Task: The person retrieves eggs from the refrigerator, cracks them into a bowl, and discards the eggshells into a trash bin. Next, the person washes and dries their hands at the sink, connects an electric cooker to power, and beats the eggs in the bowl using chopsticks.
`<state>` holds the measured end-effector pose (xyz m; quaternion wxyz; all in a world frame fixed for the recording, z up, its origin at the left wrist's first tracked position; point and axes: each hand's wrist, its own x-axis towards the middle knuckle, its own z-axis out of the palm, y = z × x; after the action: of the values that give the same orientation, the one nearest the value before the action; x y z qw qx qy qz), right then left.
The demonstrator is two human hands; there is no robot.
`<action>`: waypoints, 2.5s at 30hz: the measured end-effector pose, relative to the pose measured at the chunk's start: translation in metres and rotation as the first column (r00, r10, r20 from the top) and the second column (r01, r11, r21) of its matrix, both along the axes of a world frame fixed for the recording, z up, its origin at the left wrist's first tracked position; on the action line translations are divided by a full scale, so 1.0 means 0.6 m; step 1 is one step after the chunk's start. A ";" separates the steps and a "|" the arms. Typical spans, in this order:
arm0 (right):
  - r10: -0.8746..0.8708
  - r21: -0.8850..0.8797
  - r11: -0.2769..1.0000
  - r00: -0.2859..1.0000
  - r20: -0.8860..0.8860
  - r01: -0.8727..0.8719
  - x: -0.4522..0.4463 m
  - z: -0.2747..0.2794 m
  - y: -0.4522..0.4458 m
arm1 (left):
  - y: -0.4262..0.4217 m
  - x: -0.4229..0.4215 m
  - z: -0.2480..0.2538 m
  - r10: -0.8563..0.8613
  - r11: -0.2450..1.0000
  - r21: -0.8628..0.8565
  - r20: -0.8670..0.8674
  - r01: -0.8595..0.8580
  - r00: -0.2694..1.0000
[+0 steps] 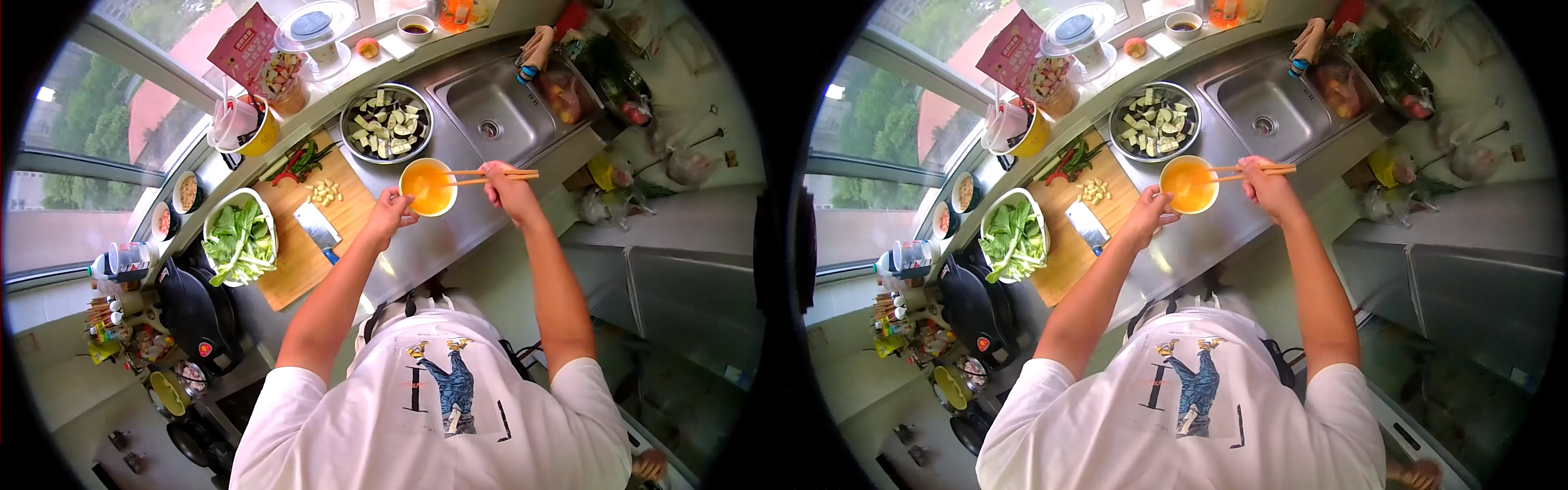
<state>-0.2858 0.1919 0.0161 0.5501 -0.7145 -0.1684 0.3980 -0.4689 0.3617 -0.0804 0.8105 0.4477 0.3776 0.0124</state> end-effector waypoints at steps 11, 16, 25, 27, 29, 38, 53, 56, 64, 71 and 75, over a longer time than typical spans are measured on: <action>0.257 -0.054 0.964 0.963 -0.075 -0.262 0.000 -0.025 0.014 | -0.004 -0.005 -0.005 0.061 0.998 -0.005 0.027 -0.061 0.998; 0.071 0.009 0.997 0.997 -0.036 -0.071 0.018 -0.033 0.027 | -0.010 -0.007 -0.003 0.141 0.990 -0.011 0.023 -0.141 0.990; 0.282 -0.063 0.956 0.955 -0.086 -0.288 0.012 -0.029 0.029 | -0.021 -0.009 -0.010 0.194 0.981 0.001 0.021 -0.194 0.981; 0.267 -0.037 0.961 0.954 -0.134 -0.274 0.026 -0.032 0.023 | -0.027 -0.003 -0.015 0.204 0.979 0.000 0.009 -0.204 0.979; 0.178 -0.023 0.984 0.984 -0.007 -0.178 0.036 -0.046 0.025 | -0.029 -0.005 -0.019 0.201 0.979 0.002 0.049 -0.202 0.978; 0.302 -0.032 0.950 0.943 -0.136 -0.309 0.029 -0.062 0.020 | -0.045 -0.009 -0.034 0.256 0.967 0.004 0.008 -0.256 0.967; 0.370 0.003 0.928 0.919 -0.136 -0.373 0.023 -0.091 0.010 | -0.059 -0.025 -0.045 0.287 0.958 0.024 -0.020 -0.286 0.958; 0.288 -0.028 0.955 0.949 -0.128 -0.294 0.021 -0.080 0.014 | -0.056 -0.026 -0.045 0.292 0.956 -0.022 -0.018 -0.292 0.956; 0.275 -0.021 0.961 0.958 -0.077 -0.277 0.021 -0.087 0.030 | -0.043 -0.027 -0.054 0.261 0.965 -0.033 -0.017 -0.262 0.965; 0.146 -0.100 0.984 0.989 -0.025 -0.148 0.023 -0.079 0.037 | -0.040 -0.018 -0.069 0.272 0.961 -0.039 -0.012 -0.273 0.962; 0.345 -0.058 0.932 0.925 -0.162 -0.358 0.022 -0.088 0.028 | -0.039 -0.010 -0.080 0.269 0.963 -0.021 -0.050 -0.270 0.962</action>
<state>-0.2725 0.2089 -0.0368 0.4495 -0.6642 -0.2349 0.5493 -0.4751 0.3385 -0.1285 0.7985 0.3810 0.4537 0.1068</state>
